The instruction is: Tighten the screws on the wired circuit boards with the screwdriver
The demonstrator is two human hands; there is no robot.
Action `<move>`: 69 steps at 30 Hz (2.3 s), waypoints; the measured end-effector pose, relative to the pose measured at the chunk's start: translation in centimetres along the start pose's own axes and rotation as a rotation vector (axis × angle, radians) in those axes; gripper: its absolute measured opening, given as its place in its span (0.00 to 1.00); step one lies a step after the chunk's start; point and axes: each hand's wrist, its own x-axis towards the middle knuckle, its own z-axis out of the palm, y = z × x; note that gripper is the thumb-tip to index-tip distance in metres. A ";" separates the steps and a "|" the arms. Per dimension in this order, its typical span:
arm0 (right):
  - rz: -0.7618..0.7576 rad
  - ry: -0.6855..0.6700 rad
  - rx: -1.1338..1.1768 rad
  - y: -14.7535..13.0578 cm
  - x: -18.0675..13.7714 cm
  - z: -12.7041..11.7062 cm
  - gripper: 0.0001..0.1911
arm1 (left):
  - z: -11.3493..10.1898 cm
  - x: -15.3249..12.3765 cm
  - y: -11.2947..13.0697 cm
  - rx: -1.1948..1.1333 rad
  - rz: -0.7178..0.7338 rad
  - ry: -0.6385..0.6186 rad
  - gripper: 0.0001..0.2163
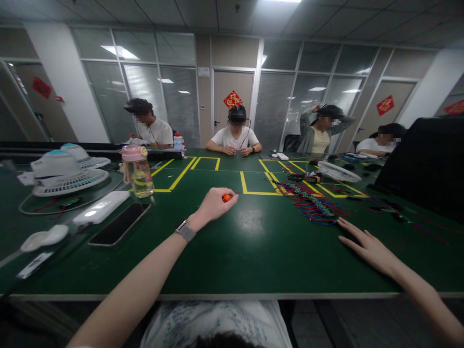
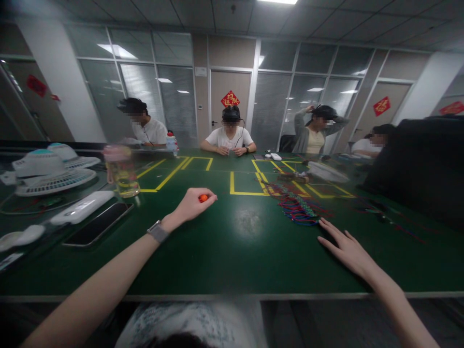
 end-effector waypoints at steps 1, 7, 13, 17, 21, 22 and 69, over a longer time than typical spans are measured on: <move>-0.001 -0.003 -0.006 0.0 0.1 0.0 0.35 | 0.0 0.0 0.0 0.000 0.000 -0.001 0.14; -0.008 -0.023 -0.043 -0.1 0.5 0.0 0.36 | 0.0 -0.1 0.0 -0.017 0.007 0.004 0.14; 0.013 0.011 -0.051 0.0 0.8 0.0 0.36 | 0.0 -0.1 0.2 -0.014 -0.004 0.000 0.14; 0.006 0.013 -0.021 0.1 0.9 0.1 0.37 | -0.1 0.0 0.3 0.002 -0.010 -0.001 0.13; 0.007 0.103 0.081 -0.6 0.9 -0.5 0.37 | -0.2 0.0 0.3 -0.001 -0.010 -0.007 0.13; 0.002 0.173 0.124 -1.0 0.9 -0.9 0.35 | -0.2 0.0 0.3 -0.004 -0.009 -0.005 0.13; 0.142 -0.256 -0.247 -15.8 27.1 1.3 0.25 | 0.3 -0.7 0.9 0.032 0.027 -0.060 0.13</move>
